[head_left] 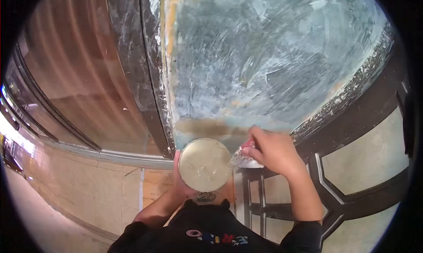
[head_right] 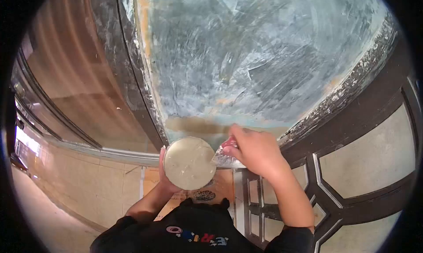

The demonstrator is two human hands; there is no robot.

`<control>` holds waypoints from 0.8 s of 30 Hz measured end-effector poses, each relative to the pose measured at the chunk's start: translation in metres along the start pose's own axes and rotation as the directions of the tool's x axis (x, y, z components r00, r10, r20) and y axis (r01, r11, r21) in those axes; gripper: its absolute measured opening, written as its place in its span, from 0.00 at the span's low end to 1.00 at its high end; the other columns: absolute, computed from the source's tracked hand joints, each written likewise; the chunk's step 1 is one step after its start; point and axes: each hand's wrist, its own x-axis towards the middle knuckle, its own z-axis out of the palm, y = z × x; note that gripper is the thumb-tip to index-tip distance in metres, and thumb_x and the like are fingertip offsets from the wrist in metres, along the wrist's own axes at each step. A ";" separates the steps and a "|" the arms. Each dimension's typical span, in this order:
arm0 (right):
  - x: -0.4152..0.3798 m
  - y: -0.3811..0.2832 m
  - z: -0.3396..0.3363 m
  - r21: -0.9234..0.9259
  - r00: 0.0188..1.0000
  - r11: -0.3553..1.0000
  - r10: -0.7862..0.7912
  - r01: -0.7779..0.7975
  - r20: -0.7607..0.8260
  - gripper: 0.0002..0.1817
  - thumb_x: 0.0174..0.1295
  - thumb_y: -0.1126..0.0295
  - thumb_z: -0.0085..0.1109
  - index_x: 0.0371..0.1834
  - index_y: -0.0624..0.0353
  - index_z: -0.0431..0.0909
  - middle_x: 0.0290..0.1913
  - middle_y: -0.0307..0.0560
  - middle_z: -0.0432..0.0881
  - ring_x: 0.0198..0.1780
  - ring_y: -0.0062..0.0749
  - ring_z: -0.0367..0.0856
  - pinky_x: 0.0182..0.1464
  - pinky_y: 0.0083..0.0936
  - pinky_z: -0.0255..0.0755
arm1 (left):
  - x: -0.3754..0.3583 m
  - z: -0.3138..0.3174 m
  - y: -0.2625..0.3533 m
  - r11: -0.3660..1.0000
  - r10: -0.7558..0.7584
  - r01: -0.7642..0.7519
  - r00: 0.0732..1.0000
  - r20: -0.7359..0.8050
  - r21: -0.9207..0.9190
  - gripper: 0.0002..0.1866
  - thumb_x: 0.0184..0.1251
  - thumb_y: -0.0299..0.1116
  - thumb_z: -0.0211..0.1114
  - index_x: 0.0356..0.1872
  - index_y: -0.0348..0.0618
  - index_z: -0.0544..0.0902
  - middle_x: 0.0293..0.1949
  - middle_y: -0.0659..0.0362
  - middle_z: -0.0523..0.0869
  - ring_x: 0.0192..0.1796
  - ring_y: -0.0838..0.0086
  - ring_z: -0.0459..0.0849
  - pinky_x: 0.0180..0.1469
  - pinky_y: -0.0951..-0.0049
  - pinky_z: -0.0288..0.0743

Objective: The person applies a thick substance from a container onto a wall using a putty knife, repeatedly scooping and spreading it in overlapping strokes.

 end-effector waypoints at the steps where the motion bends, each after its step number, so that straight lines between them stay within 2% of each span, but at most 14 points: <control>1: 0.008 -0.007 0.001 -0.004 1.000 1.000 -0.006 0.006 0.011 0.17 0.64 0.55 0.64 0.42 0.57 0.75 0.32 0.52 0.85 0.35 0.48 0.86 0.34 0.40 0.77 | -0.003 0.004 0.000 0.927 0.174 -0.211 0.974 0.143 0.309 0.44 0.71 0.73 0.33 0.76 0.51 0.64 0.73 0.53 0.69 0.72 0.51 0.70 0.71 0.41 0.63; 2: 0.015 -0.014 0.002 -0.083 0.997 0.995 -0.055 0.059 0.054 0.18 0.63 0.53 0.64 0.43 0.55 0.75 0.31 0.50 0.85 0.34 0.50 0.85 0.33 0.43 0.76 | -0.004 -0.005 -0.003 0.929 0.181 -0.213 0.975 0.132 0.303 0.44 0.71 0.73 0.33 0.76 0.51 0.64 0.73 0.53 0.69 0.72 0.51 0.70 0.71 0.41 0.63; 3: 0.022 -0.020 0.004 -0.159 0.990 0.980 -0.102 0.117 0.099 0.19 0.62 0.50 0.63 0.43 0.54 0.74 0.29 0.49 0.85 0.33 0.52 0.84 0.32 0.45 0.74 | -0.003 -0.016 -0.006 0.996 -0.022 0.020 0.999 -0.024 -0.091 0.45 0.71 0.73 0.34 0.76 0.51 0.63 0.74 0.53 0.68 0.72 0.50 0.69 0.71 0.40 0.63; 4: 0.030 -0.028 0.003 -0.188 0.983 0.969 -0.135 0.157 0.129 0.18 0.62 0.52 0.63 0.43 0.53 0.75 0.27 0.47 0.85 0.31 0.51 0.85 0.32 0.45 0.75 | -0.004 -0.024 -0.008 0.848 -0.264 0.191 0.961 -0.081 -0.494 0.45 0.70 0.74 0.35 0.77 0.52 0.63 0.74 0.52 0.67 0.73 0.50 0.69 0.71 0.39 0.62; 8: 0.054 -0.043 0.020 -0.188 0.962 0.951 -0.212 0.244 0.172 0.16 0.62 0.53 0.63 0.42 0.53 0.75 0.26 0.48 0.85 0.31 0.50 0.85 0.32 0.44 0.75 | -0.016 -0.029 -0.013 0.840 -0.264 0.166 0.957 -0.123 -0.517 0.43 0.71 0.71 0.36 0.76 0.50 0.65 0.73 0.51 0.70 0.72 0.52 0.70 0.73 0.45 0.61; 13: 0.067 -0.071 0.008 -0.295 0.974 0.931 -0.185 0.216 0.128 0.16 0.60 0.55 0.65 0.38 0.55 0.76 0.26 0.48 0.85 0.30 0.50 0.86 0.30 0.43 0.75 | -0.029 -0.032 -0.012 0.835 -0.223 0.133 0.969 -0.107 -0.534 0.44 0.69 0.72 0.40 0.75 0.50 0.66 0.73 0.51 0.70 0.72 0.50 0.69 0.73 0.44 0.61; 15: 0.069 -0.072 0.014 -0.247 0.957 0.926 -0.261 0.286 0.128 0.16 0.60 0.56 0.65 0.38 0.56 0.76 0.25 0.47 0.84 0.29 0.50 0.86 0.29 0.43 0.75 | -0.030 -0.027 -0.009 0.861 -0.215 0.113 0.965 -0.153 -0.496 0.44 0.69 0.72 0.40 0.75 0.50 0.66 0.73 0.51 0.70 0.72 0.50 0.69 0.73 0.43 0.61; 17: 0.071 -0.074 0.019 -0.303 0.938 0.888 -0.326 0.346 0.115 0.15 0.59 0.56 0.65 0.39 0.55 0.79 0.25 0.47 0.85 0.30 0.44 0.87 0.28 0.38 0.76 | -0.033 -0.028 -0.009 0.885 -0.212 0.102 0.957 -0.197 -0.455 0.44 0.69 0.72 0.40 0.75 0.51 0.66 0.73 0.50 0.70 0.72 0.50 0.69 0.73 0.43 0.61; 21: 0.068 -0.091 0.004 -0.375 0.952 0.877 -0.299 0.300 0.064 0.14 0.59 0.57 0.64 0.39 0.55 0.80 0.24 0.46 0.84 0.29 0.43 0.87 0.27 0.36 0.75 | -0.033 -0.031 -0.012 0.858 -0.189 0.102 0.974 -0.125 -0.504 0.45 0.69 0.73 0.40 0.75 0.51 0.65 0.74 0.50 0.69 0.72 0.49 0.69 0.73 0.41 0.60; 23: 0.065 -0.087 0.019 -0.361 0.905 0.832 -0.414 0.420 0.098 0.13 0.59 0.58 0.65 0.38 0.55 0.80 0.24 0.45 0.84 0.29 0.41 0.87 0.27 0.35 0.75 | -0.031 -0.030 -0.012 0.844 -0.167 0.096 0.982 -0.088 -0.527 0.45 0.69 0.73 0.40 0.76 0.51 0.65 0.74 0.50 0.68 0.73 0.48 0.68 0.73 0.40 0.59; 24: 0.066 -0.088 0.014 -0.362 0.906 0.833 -0.412 0.418 0.096 0.13 0.59 0.58 0.65 0.38 0.55 0.80 0.24 0.45 0.84 0.29 0.41 0.87 0.27 0.35 0.75 | -0.030 -0.032 -0.014 0.782 -0.120 0.122 0.992 0.045 -0.611 0.45 0.70 0.73 0.38 0.76 0.51 0.64 0.74 0.51 0.67 0.74 0.50 0.67 0.74 0.41 0.58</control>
